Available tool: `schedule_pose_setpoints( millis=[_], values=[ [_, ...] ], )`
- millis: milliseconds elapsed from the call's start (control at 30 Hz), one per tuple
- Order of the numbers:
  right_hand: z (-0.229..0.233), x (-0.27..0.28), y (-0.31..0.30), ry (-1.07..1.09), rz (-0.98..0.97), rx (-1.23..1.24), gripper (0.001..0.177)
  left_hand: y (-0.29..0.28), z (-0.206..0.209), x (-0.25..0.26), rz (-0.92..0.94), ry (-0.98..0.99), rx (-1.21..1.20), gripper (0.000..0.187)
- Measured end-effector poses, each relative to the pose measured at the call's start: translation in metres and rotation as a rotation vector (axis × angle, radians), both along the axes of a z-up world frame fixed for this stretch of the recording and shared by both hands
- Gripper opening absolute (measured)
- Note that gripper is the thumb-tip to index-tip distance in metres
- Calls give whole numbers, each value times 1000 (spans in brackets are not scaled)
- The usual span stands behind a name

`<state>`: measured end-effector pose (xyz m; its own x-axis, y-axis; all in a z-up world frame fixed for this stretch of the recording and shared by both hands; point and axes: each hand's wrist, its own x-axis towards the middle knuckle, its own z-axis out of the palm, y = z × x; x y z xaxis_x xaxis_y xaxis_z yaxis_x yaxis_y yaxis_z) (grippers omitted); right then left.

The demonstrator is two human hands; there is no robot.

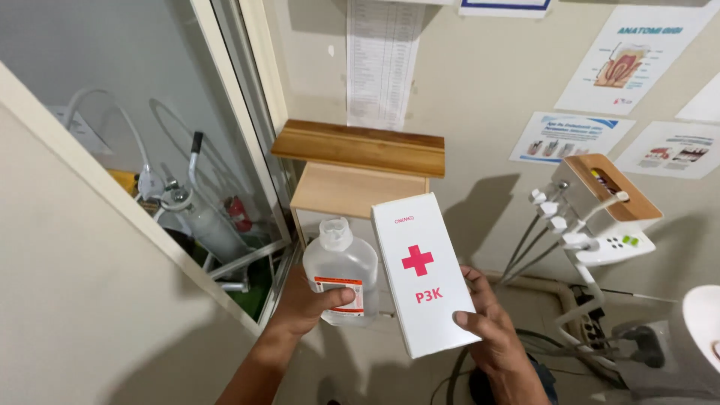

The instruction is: The person organizes medical supplies by placing a bottle of sodium chloride and a first aid box into a wall-mounted cabinet. They then sort through various packaged items on a stool, including syringes and gauze, and place them into the cabinet.

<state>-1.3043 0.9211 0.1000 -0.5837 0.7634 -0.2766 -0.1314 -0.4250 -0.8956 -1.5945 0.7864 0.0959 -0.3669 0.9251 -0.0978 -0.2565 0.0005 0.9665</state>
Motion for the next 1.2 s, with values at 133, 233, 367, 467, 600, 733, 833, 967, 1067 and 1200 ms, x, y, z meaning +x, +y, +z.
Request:
schedule_pose_setpoints(
  millis=[133, 233, 367, 467, 600, 733, 833, 967, 1067, 1200],
  values=[
    [12, -59, 47, 55, -25, 24, 93, 50, 17, -71, -95, 37, -4, 76],
    [15, -91, 81, 38, -64, -24, 90, 86, 26, -108, -155, 0, 51, 81],
    [16, -131, 137, 97, -37, -40, 88, 135, 24, -148, -264, -130, 142, 93],
    [13, -157, 172, 86, 46, -32, 88, 156, 5, -164, -337, -243, 148, 100],
    [8, -192, 226, 93, 125, 12, 88, 200, 5, -178, -375, -278, 156, 102],
    [-5, -213, 273, 73, 175, 21, 87, 243, -8, -191, -355, -298, 163, 97],
    [-13, -228, 300, 86, 196, 56, 85, 261, -26, -204, -329, -326, 177, 92],
    [-15, -242, 330, 21, 202, 130, 81, 282, -42, -218, -306, -335, 174, 85],
    [-6, -252, 340, 50, 225, 212, 75, 296, -25, -226, -338, -322, 155, 81],
    [-1, -260, 356, -2, 237, 228, 70, 313, -19, -235, -397, -237, 176, 74]
  ],
)
